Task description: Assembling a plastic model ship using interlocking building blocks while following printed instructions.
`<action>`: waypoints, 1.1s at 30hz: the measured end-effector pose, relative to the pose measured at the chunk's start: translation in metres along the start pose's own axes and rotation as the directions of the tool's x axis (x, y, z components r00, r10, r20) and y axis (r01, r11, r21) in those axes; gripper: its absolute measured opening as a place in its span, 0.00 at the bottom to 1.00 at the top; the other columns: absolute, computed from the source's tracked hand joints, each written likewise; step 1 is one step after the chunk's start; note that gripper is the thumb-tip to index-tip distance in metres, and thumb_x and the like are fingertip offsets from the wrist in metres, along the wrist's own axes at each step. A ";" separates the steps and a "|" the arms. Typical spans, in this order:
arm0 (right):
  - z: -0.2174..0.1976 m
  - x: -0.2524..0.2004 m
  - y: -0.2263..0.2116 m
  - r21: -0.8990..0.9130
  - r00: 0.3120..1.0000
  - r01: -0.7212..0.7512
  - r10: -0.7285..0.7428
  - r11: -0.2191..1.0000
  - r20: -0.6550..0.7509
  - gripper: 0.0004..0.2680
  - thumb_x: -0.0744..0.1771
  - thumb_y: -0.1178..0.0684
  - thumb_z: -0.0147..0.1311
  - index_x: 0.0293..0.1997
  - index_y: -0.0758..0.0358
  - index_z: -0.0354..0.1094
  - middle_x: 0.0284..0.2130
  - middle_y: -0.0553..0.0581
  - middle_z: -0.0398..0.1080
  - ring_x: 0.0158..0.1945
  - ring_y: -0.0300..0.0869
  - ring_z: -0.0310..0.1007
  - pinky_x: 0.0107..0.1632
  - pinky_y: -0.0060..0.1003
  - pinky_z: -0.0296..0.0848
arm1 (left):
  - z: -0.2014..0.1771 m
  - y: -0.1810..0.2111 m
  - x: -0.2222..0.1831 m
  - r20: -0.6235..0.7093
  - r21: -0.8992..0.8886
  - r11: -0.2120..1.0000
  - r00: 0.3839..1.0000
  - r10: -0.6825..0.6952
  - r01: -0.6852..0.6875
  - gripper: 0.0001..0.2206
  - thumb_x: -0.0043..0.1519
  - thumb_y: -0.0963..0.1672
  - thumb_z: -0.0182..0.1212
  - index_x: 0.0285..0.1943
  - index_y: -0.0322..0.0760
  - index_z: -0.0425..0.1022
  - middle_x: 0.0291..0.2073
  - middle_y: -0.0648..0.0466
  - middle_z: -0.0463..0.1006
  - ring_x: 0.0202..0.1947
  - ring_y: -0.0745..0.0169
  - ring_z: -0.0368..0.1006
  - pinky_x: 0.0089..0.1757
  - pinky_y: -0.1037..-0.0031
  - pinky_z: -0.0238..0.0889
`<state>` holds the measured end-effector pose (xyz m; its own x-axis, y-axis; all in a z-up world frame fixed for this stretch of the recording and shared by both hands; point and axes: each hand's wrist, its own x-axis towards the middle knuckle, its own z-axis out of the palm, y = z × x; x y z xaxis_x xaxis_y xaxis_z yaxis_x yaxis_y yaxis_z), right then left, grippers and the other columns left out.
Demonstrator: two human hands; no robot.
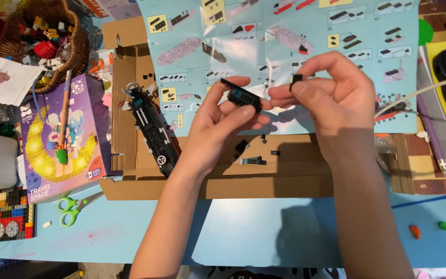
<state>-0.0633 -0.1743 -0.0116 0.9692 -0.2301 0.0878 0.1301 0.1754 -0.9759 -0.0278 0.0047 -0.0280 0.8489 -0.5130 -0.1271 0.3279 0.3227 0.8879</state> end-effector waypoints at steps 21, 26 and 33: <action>-0.005 -0.013 0.028 0.495 0.955 -0.200 0.280 0.845 -0.093 0.05 0.57 0.52 0.44 0.27 0.61 0.59 0.25 0.59 0.60 0.30 0.45 0.58 0.37 0.38 0.61 | 0.032 -0.049 -0.036 -0.128 -0.446 0.893 0.983 -0.130 0.060 0.14 0.62 0.37 0.51 0.57 0.33 0.60 0.52 0.37 0.71 0.53 0.41 0.72 0.54 0.61 0.69; -0.007 -0.009 0.025 0.391 0.952 -0.231 0.290 0.891 -0.098 0.05 0.57 0.50 0.39 0.23 0.58 0.52 0.20 0.54 0.50 0.25 0.42 0.44 0.31 0.37 0.46 | 0.026 -0.056 -0.033 -0.112 -0.582 0.811 0.982 -0.153 0.060 0.12 0.64 0.36 0.48 0.56 0.35 0.61 0.58 0.34 0.69 0.56 0.39 0.69 0.53 0.58 0.69; -0.013 -0.007 0.049 0.405 0.965 -0.209 0.254 0.890 -0.061 0.05 0.58 0.52 0.43 0.29 0.58 0.62 0.16 0.56 0.53 0.22 0.42 0.49 0.29 0.34 0.49 | 0.015 -0.067 -0.021 -0.154 -0.564 0.826 0.981 -0.119 0.012 0.11 0.64 0.36 0.49 0.55 0.33 0.61 0.57 0.32 0.70 0.56 0.41 0.70 0.50 0.64 0.71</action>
<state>-0.0659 -0.1762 -0.0628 0.9559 -0.2357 -0.1750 -0.0017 0.5918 -0.8061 -0.0736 -0.0179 -0.0785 0.8574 -0.4194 -0.2982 0.5145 0.7091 0.4822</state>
